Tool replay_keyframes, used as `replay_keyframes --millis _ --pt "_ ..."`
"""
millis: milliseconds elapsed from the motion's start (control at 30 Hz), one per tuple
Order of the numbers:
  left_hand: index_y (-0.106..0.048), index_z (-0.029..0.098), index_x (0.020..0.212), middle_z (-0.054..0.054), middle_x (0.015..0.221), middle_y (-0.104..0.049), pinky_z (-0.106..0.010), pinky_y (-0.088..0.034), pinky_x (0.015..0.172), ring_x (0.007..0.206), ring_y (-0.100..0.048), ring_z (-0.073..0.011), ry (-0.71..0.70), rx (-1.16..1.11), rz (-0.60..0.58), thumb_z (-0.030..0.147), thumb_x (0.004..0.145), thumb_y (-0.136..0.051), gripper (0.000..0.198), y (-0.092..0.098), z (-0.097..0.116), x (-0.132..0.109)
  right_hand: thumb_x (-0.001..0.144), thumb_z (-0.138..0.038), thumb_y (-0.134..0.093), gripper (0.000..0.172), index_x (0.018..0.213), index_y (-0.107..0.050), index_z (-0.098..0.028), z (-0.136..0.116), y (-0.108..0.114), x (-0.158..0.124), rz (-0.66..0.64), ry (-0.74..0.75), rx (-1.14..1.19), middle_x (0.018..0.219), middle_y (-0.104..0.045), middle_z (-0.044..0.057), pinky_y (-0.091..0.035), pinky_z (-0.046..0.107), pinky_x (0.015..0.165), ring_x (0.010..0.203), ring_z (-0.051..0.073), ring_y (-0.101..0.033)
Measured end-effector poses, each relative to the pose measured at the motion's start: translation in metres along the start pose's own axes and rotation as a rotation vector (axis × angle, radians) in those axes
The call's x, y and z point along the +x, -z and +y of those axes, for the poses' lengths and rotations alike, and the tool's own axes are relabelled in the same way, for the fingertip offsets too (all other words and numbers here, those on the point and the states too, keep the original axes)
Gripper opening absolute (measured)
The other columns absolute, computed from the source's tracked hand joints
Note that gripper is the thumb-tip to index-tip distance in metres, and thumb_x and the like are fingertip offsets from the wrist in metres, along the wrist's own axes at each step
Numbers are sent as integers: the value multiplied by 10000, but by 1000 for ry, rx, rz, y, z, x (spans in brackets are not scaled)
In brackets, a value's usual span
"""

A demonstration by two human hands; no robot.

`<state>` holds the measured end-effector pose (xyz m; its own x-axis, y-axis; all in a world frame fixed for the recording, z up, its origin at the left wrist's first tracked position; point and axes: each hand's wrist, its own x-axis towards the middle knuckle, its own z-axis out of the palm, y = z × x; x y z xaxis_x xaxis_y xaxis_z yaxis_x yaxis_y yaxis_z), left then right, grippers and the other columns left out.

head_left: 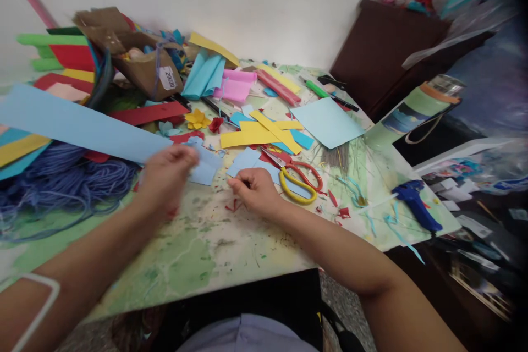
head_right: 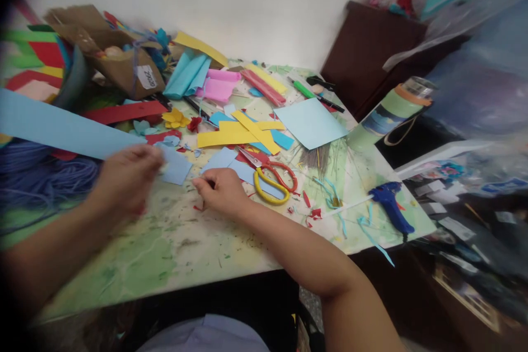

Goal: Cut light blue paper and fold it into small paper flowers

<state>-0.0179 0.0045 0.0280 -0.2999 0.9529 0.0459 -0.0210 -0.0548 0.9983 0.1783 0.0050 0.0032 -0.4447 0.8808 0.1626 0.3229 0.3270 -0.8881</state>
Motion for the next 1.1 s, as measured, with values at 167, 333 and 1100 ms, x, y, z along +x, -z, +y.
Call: replay_keyframes --millis 167,333,1100 --pt "-590 195 642 62 589 -546 -220 -422 614 593 -479 -90 -18 -33 27 303 711 -726 187 5 0 9 834 -361 -481 362 534 -375 -190 8 8 0 197 37 75 528 -369 -42 -269 237 528 526 88 -346" --pt "-635 185 652 28 602 -584 -234 -382 554 569 -498 -113 93 87 -170 380 673 -741 223 -19 -16 -11 850 -486 -475 362 698 -551 -167 11 8 6 115 44 156 633 -507 -14 -329 231 561 597 104 -445" --pt "-642 176 622 28 573 -583 -235 -454 590 553 -535 -100 339 -163 -251 273 617 -787 174 -23 -10 -27 809 -352 -554 270 996 -614 -168 -2 6 -7 140 280 -178 903 -593 64 -424 323 803 862 186 -534"
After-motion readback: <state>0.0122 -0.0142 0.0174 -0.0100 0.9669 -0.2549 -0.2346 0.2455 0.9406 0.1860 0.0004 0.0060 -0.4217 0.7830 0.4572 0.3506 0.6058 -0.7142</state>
